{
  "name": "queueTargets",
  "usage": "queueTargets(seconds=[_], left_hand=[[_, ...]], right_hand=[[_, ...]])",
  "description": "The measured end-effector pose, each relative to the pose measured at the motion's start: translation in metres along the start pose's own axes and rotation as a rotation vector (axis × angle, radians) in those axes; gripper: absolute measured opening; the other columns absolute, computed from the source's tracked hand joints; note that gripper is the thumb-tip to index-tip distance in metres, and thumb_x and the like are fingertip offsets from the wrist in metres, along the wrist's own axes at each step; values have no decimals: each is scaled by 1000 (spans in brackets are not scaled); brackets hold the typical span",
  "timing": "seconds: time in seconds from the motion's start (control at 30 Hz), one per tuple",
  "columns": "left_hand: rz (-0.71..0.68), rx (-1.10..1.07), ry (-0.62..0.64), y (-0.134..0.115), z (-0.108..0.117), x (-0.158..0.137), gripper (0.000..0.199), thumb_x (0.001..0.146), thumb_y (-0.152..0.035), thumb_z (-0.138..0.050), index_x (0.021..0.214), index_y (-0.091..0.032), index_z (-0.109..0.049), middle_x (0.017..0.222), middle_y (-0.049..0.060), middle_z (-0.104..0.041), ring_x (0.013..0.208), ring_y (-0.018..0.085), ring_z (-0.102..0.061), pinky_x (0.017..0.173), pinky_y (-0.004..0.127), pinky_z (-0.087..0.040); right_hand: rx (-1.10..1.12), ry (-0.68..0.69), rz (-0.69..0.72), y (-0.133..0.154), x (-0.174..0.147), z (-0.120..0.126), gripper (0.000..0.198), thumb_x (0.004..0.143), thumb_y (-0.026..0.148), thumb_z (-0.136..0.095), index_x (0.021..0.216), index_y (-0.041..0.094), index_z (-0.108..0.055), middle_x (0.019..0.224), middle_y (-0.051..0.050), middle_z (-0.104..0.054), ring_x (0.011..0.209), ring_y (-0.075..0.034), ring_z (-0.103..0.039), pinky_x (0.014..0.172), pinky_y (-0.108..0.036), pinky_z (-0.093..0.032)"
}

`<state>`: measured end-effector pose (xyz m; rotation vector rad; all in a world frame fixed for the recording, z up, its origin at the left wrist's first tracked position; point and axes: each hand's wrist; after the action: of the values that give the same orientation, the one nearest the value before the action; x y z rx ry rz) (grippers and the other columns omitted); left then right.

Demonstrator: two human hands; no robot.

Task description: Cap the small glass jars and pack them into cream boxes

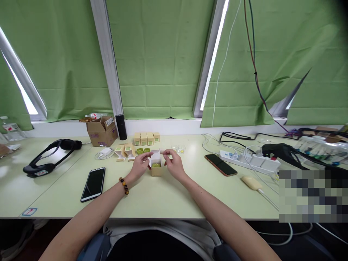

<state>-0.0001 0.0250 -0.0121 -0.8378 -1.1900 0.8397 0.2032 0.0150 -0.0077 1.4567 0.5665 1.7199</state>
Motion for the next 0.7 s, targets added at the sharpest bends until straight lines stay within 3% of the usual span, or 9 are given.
queueTargets(seconds=[0.2,0.4,0.7], left_hand=[[1,27,-53,3,4,2,39,81,-18,-58,116,-13,-73,105,10,-72,70,14,-65,56,26,-60],[13,-8,-60,-1,4,3,35,82,-22,-57,112,-13,-72,96,8,-72,61,12,-62,54,27,-57],[44,-67,-59,-4,1,2,34,79,-24,-64,111,-19,-55,99,6,-65,66,11,-59,52,22,-50]], right_hand=[[110,-11,-195,-18,6,2,24,84,43,-63,97,23,-61,101,-9,-66,95,-25,-62,49,-28,-56],[157,142,-307,-29,6,-2,27,78,44,-67,93,21,-61,82,-2,-62,72,-18,-61,41,-22,-48],[159,206,-334,-25,1,-7,32,80,50,-69,89,22,-58,80,-1,-62,66,-16,-60,42,-22,-45]])
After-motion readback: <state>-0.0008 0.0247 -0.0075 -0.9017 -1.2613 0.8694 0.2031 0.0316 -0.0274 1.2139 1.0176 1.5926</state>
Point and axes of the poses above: each hand's wrist, its own x-axis towards the middle knuckle, its own z-axis out of the back of the hand, y = z × x
